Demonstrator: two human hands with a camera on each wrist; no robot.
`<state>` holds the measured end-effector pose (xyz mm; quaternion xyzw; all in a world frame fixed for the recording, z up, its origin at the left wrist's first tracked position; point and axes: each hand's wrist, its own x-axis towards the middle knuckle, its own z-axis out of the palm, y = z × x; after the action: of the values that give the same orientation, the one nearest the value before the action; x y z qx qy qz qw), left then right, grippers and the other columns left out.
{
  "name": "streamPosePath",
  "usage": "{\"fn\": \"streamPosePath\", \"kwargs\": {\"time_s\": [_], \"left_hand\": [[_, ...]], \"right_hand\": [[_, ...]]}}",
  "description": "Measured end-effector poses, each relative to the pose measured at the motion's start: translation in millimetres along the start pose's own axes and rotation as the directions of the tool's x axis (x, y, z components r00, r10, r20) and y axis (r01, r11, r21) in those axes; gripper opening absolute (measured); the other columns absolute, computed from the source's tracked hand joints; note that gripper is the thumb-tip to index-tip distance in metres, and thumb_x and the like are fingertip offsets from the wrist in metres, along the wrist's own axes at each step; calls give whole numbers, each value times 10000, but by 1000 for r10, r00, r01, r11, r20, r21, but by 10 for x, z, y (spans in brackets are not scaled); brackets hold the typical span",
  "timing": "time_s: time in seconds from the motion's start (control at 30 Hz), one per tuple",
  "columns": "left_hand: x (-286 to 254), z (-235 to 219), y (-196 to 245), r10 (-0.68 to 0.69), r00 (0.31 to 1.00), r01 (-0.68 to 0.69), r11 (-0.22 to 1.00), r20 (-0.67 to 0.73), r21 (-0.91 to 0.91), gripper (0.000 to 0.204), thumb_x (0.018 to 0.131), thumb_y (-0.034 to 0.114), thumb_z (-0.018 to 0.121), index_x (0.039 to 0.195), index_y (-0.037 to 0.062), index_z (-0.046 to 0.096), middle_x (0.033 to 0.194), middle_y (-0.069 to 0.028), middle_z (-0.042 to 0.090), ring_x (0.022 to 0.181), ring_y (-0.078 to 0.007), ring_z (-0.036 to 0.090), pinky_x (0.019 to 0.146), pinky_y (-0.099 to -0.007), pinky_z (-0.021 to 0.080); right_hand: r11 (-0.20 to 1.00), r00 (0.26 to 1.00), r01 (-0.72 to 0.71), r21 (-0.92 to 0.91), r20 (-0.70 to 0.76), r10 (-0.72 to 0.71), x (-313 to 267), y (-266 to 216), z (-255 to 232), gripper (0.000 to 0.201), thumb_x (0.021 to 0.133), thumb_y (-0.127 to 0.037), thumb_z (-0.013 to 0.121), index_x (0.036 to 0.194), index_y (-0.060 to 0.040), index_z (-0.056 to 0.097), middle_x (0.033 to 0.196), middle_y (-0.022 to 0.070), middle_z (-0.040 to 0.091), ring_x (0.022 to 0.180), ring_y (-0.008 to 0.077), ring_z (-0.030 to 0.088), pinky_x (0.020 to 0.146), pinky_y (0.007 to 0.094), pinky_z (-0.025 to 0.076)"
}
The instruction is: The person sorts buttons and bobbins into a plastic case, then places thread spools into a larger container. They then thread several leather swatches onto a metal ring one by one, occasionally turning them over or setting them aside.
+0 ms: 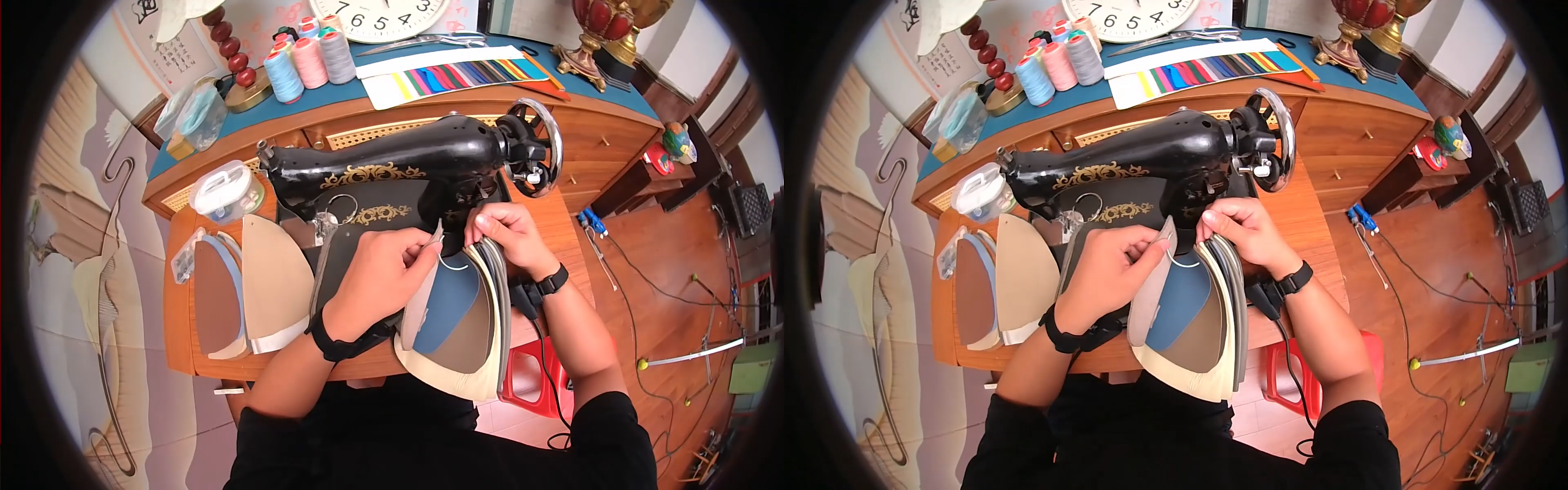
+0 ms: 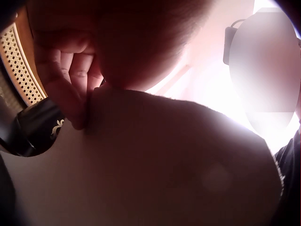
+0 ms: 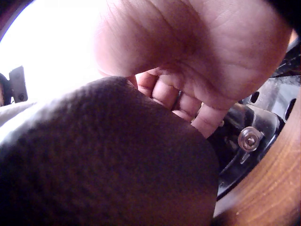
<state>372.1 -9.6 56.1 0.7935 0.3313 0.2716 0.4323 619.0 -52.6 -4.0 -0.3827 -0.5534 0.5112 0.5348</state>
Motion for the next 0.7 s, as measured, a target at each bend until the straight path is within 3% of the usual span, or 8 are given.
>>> {"fn": "streamPosePath", "kwargs": {"time_s": [0.17, 0.3, 0.4, 0.5, 0.57, 0.63, 0.67, 0.7], "left_hand": [[-10, -14, -63, 31, 998, -30, 999, -59, 22, 185, 947, 134, 699, 945, -50, 717, 697, -94, 710, 595, -83, 634, 562, -255, 498], [-144, -262, -21, -34, 998, 37, 997, -56, 67, 168, 959, 105, 687, 994, -58, 705, 755, -86, 723, 662, -59, 633, 594, -245, 502], [-334, -452, -19, -145, 989, 143, 989, -29, -47, 162, 978, 83, 666, 1018, -70, 700, 829, -46, 730, 743, -54, 638, 661, -223, 504], [-393, -657, -1, -219, 975, 218, 976, -42, -33, 160, 982, 82, 663, 1004, -71, 703, 815, -36, 721, 745, -43, 629, 659, -213, 501], [-393, -687, -257, -219, 973, 219, 976, -69, -12, 191, 954, 74, 685, 1062, -83, 693, 824, -70, 734, 734, -80, 660, 662, -235, 522], [-424, -680, -364, -89, 973, 160, 923, -211, 350, 286, 905, 54, 716, 1141, -100, 666, 857, -123, 746, 737, -147, 701, 673, -271, 551], [-450, -687, -381, -162, 974, 203, 934, -159, 295, 378, 863, 39, 736, 1197, -110, 639, 880, -164, 745, 763, -208, 722, 689, -305, 571], [-473, -667, -408, -162, 974, 204, 934, -160, 293, 378, 863, 39, 736, 1197, -110, 639, 880, -164, 745, 763, -208, 722, 689, -305, 571]], "right_hand": [[1000, 1000, -12, 9, -1, 12, -9, -36, 14, 308, 1040, -206, 600, 818, 3, 648, 820, 68, 693, 761, 128, 644, 694, 277, 519], [1000, 1000, 1, 3, 3, -1, -6, -12, -6, 308, 1041, -202, 598, 818, 4, 647, 821, 69, 693, 762, 130, 647, 695, 277, 521], [1000, 1000, 20, 8, 9, -20, -8, -8, -6, 305, 1040, -201, 600, 819, 4, 649, 822, 71, 693, 764, 129, 649, 696, 277, 522], [1000, 1000, 17, 5, 8, -17, -2, 10, -11, 302, 1037, -200, 605, 818, 4, 650, 821, 72, 693, 763, 131, 649, 696, 277, 522], [1000, 1000, 8, 16, 10, -8, -6, -3, -3, 299, 1035, -196, 607, 818, 4, 652, 823, 73, 695, 762, 131, 649, 695, 276, 521], [1000, 1000, 3, 13, 0, -3, -5, -10, -6, 298, 1036, -194, 605, 819, 5, 651, 823, 73, 696, 761, 131, 649, 693, 273, 520], [1000, 1000, 0, 7, -3, 0, -6, -3, -9, 296, 1036, -194, 604, 824, 8, 650, 821, 76, 696, 760, 132, 649, 691, 273, 520], [1000, 1000, -1, 6, -2, 1, -6, -5, -9, 296, 1036, -194, 604, 824, 8, 650, 821, 76, 696, 760, 132, 649, 691, 273, 520]]}}
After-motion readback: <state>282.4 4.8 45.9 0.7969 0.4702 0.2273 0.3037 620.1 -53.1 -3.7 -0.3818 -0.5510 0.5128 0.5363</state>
